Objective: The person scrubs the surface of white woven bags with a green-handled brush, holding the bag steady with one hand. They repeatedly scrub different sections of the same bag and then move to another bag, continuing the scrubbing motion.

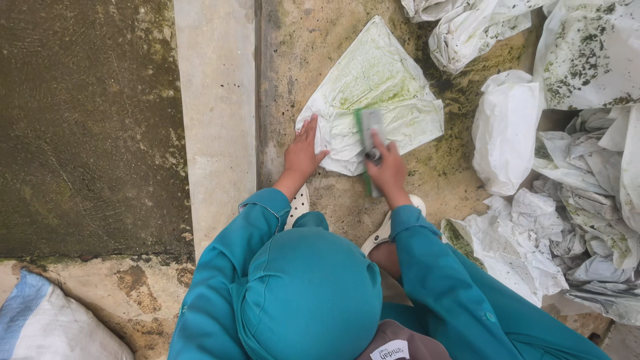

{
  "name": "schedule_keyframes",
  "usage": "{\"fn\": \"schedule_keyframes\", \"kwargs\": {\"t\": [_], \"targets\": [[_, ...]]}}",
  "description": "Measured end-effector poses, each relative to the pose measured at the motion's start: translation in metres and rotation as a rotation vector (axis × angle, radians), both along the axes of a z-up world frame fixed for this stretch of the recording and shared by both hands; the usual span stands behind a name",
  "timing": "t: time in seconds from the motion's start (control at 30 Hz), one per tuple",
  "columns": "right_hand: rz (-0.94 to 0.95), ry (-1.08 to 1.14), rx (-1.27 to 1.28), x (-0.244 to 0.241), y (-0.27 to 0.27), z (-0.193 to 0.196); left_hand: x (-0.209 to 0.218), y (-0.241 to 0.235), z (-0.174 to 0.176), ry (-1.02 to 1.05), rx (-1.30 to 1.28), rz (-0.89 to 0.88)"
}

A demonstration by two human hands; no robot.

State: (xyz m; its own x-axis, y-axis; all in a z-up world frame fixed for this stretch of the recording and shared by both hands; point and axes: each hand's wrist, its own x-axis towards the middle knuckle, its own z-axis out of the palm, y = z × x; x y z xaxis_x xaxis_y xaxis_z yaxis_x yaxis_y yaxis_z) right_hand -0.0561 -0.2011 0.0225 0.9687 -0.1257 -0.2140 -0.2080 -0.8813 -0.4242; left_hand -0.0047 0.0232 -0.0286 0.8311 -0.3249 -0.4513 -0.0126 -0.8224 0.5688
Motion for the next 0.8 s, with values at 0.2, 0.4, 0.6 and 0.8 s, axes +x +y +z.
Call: {"fn": "schedule_keyframes", "kwargs": {"t": [0.2,0.4,0.6,0.8], "targets": [[0.027,0.028,-0.009,0.003,0.019,-0.012,0.000,-0.003,-0.003,-0.029,0.017,-0.003],[-0.089,0.028,0.074,0.018,0.018,-0.011,0.001,-0.003,0.005,-0.019,-0.045,0.056],[0.287,0.072,-0.014,0.024,0.047,-0.029,0.002,-0.002,0.026,-0.026,-0.211,0.227],[-0.108,0.011,-0.019,0.073,0.024,-0.014,0.003,-0.001,0.025,-0.043,-0.205,0.242]]}}
